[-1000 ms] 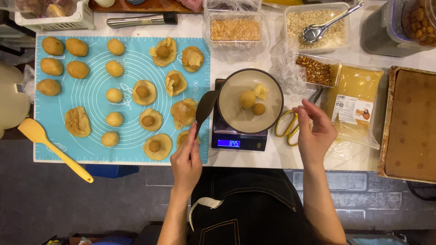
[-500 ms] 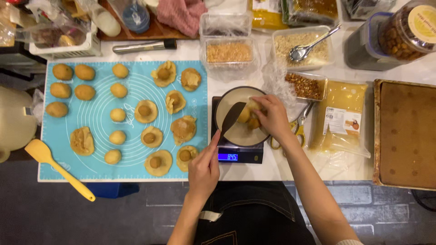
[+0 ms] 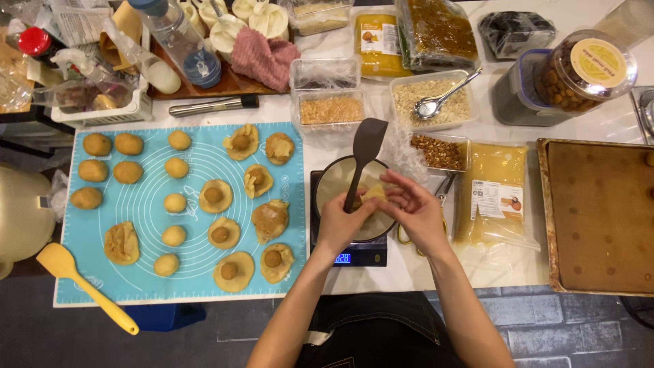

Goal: The person weighs dough portions on a digital scale, shapes them into balls, and places them on a silicone mat and a baking tray. The person uses a yellow spatula and a black spatula to handle the dough and transfers finished balls to a tray.

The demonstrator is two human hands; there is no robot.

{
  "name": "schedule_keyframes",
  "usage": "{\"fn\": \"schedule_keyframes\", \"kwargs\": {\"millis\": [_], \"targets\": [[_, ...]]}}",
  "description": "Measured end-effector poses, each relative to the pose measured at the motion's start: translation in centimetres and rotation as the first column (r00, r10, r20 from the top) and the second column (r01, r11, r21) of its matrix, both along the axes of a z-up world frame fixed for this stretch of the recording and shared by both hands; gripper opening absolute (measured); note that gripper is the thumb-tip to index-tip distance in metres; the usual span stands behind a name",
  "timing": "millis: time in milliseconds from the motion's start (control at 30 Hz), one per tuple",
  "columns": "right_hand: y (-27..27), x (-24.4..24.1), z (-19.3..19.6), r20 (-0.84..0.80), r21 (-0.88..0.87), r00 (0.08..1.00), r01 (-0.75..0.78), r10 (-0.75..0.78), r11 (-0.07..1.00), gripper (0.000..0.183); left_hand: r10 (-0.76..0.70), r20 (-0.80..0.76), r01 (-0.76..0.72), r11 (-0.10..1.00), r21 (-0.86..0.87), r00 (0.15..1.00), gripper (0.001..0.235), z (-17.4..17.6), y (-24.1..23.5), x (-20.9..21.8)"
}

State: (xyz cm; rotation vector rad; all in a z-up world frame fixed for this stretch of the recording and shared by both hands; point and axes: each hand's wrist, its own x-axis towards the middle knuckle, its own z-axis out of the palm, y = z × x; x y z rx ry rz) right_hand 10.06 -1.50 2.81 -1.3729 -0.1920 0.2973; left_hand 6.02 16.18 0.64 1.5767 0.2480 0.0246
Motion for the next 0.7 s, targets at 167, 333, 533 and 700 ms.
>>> {"fn": "schedule_keyframes", "kwargs": {"millis": [167, 333, 533, 700], "targets": [[-0.6, 0.3, 0.7, 0.043, -0.203, 0.995, -0.078, 0.088, 0.976, 0.050, -0.076, -0.001, 0.076, 0.997, -0.005, 0.997, 0.033, -0.8, -0.1, 1.0], [-0.4, 0.8, -0.8, 0.064, -0.219, 0.997, -0.023, 0.038, 0.976, 0.020, -0.058, 0.007, 0.058, 0.996, -0.065, 0.998, 0.031, -0.9, 1.0, 1.4], [-0.2, 2.4, -2.0, -0.343, 0.050, 0.937, 0.089, -0.066, 0.995, 0.032, 0.097, -0.097, -0.109, 0.985, -0.134, 0.991, 0.030, 0.2, 3.4, 1.7], [1.3, 1.7, -2.9, -0.050, -0.235, 0.992, 0.103, -0.118, 0.967, 0.014, 0.073, -0.142, -0.082, 0.995, -0.060, 0.987, 0.033, 0.9, 3.6, 1.5]]}}
